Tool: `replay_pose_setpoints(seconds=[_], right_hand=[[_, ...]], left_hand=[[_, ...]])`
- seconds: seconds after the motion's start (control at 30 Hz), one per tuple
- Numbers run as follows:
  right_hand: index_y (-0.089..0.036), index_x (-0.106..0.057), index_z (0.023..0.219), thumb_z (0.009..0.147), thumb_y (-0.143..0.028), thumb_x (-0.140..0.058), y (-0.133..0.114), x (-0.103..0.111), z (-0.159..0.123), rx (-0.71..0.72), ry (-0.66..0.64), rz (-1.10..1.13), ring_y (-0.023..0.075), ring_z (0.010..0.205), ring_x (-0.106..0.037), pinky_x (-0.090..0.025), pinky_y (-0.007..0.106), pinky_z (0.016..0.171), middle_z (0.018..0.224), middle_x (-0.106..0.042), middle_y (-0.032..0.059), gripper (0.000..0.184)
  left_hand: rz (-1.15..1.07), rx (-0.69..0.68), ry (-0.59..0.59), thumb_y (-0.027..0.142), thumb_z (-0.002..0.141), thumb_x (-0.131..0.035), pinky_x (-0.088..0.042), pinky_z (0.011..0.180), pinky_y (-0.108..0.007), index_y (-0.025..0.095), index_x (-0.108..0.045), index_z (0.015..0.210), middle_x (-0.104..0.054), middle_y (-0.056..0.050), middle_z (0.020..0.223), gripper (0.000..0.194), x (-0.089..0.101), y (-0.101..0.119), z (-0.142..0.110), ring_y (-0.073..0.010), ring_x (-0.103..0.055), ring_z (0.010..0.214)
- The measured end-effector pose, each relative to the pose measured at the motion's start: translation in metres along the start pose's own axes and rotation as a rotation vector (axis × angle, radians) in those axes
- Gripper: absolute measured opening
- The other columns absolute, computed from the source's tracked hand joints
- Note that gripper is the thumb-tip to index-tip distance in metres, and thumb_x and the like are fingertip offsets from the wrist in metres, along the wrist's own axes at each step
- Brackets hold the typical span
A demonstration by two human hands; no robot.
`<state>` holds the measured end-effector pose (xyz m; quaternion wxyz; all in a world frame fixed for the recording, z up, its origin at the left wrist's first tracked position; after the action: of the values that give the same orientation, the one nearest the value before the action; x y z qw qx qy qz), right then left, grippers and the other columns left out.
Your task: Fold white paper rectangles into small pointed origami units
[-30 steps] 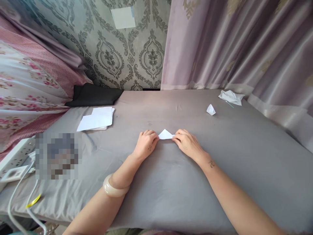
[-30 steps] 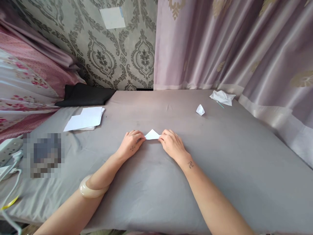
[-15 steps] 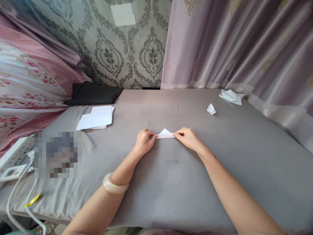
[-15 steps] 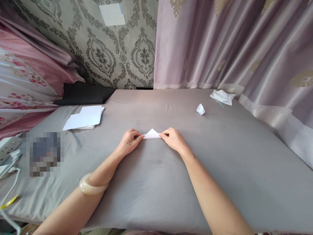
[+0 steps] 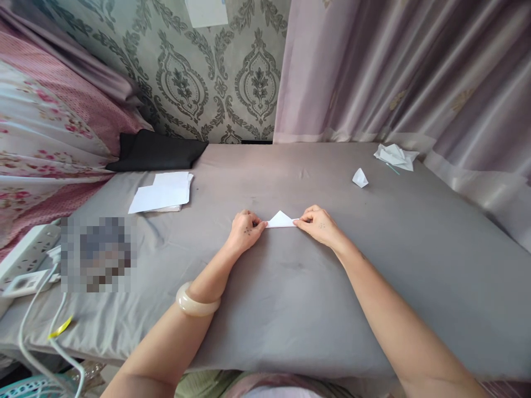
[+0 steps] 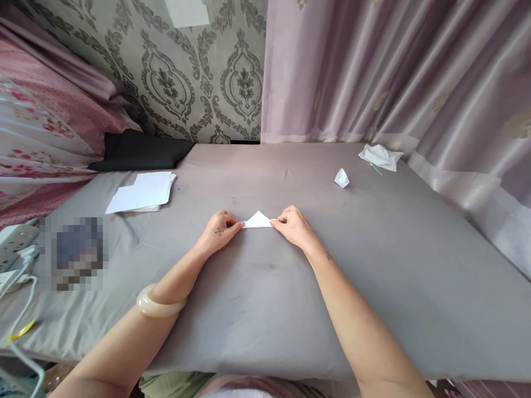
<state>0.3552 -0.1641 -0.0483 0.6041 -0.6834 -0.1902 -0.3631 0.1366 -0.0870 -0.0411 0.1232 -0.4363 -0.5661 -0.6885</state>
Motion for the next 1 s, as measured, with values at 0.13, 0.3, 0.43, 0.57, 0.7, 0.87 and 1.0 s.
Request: replay_pose_setpoints(seconds=[0.13,0.3,0.43,0.57,0.7,0.87,1.0], right_hand=[[-0.020,-0.065,0.059,0.077,-0.043,-0.060,0.003,0.000,0.006,-0.002,-0.053,-0.017,0.0165,0.078,-0.058,-0.043,0.030,0.072,0.100,-0.058,0.0048,0.029],[-0.017,-0.053,0.050,0.077,-0.044,-0.058,0.003,0.005,0.011,-0.007,-0.147,-0.004,0.0131,0.069,-0.054,-0.040,0.026,0.062,0.100,-0.058,0.0049,0.038],[-0.017,-0.052,0.050,0.073,-0.047,-0.062,0.003,0.009,0.013,-0.042,-0.181,0.034,0.0104,0.061,-0.048,-0.035,0.025,0.054,0.094,-0.059,0.0032,0.039],[-0.018,-0.056,0.052,0.070,-0.046,-0.065,0.002,0.011,0.014,-0.078,-0.193,0.052,0.0113,0.062,-0.047,-0.032,0.025,0.053,0.085,-0.060,0.0026,0.034],[-0.018,-0.057,0.053,0.070,-0.043,-0.065,0.002,0.013,0.015,-0.075,-0.208,0.062,0.0117,0.065,-0.048,-0.032,0.024,0.054,0.089,-0.058,0.0034,0.032],[-0.017,-0.050,0.050,0.071,-0.044,-0.064,0.003,0.012,0.015,-0.050,-0.215,0.055,0.0098,0.063,-0.046,-0.033,0.024,0.054,0.089,-0.056,0.0026,0.037],[-0.016,-0.050,0.050,0.072,-0.044,-0.063,0.004,0.009,0.014,-0.028,-0.186,0.036,0.0105,0.064,-0.048,-0.034,0.024,0.056,0.089,-0.057,0.0028,0.038]], left_hand=[[0.044,-0.007,0.017,0.032,0.081,-0.057,-0.043,0.081,-0.034,0.016,-0.065,0.068,-0.059,-0.009,0.090,0.022,-0.003,0.000,0.002,-0.0222,-0.054,0.089],[0.046,-0.017,0.022,0.034,0.078,-0.060,-0.043,0.082,-0.034,0.016,-0.067,0.067,-0.059,-0.008,0.088,0.021,-0.001,0.000,0.004,-0.0227,-0.053,0.091],[0.017,-0.019,0.005,0.034,0.075,-0.062,-0.042,0.077,-0.031,0.016,-0.067,0.065,-0.058,-0.006,0.083,0.021,0.001,-0.001,0.007,-0.0208,-0.053,0.087],[0.011,-0.036,-0.023,0.035,0.075,-0.061,-0.042,0.070,-0.028,0.016,-0.066,0.062,-0.057,-0.004,0.075,0.024,0.002,-0.003,0.009,-0.0182,-0.053,0.080],[0.013,-0.043,-0.039,0.034,0.075,-0.059,-0.042,0.069,-0.027,0.016,-0.065,0.061,-0.056,-0.003,0.070,0.024,0.002,-0.003,0.009,-0.0173,-0.052,0.078],[0.061,0.005,-0.045,0.033,0.078,-0.057,-0.043,0.077,-0.030,0.015,-0.067,0.067,-0.058,-0.005,0.084,0.024,0.003,0.000,0.007,-0.0195,-0.053,0.086],[0.082,0.040,-0.057,0.033,0.081,-0.057,-0.043,0.084,-0.032,0.015,-0.068,0.071,-0.057,-0.008,0.094,0.024,0.003,0.002,0.006,-0.0215,-0.053,0.095]])
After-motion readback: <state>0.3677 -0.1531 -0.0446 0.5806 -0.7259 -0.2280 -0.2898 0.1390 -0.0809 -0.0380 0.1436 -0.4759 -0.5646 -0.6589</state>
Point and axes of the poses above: each hand's wrist, its own z-axis towards the middle knuckle, its own x-axis out of the back of the hand, y = z × x, the point moved 1 cm from there along z, towards the middle knuckle
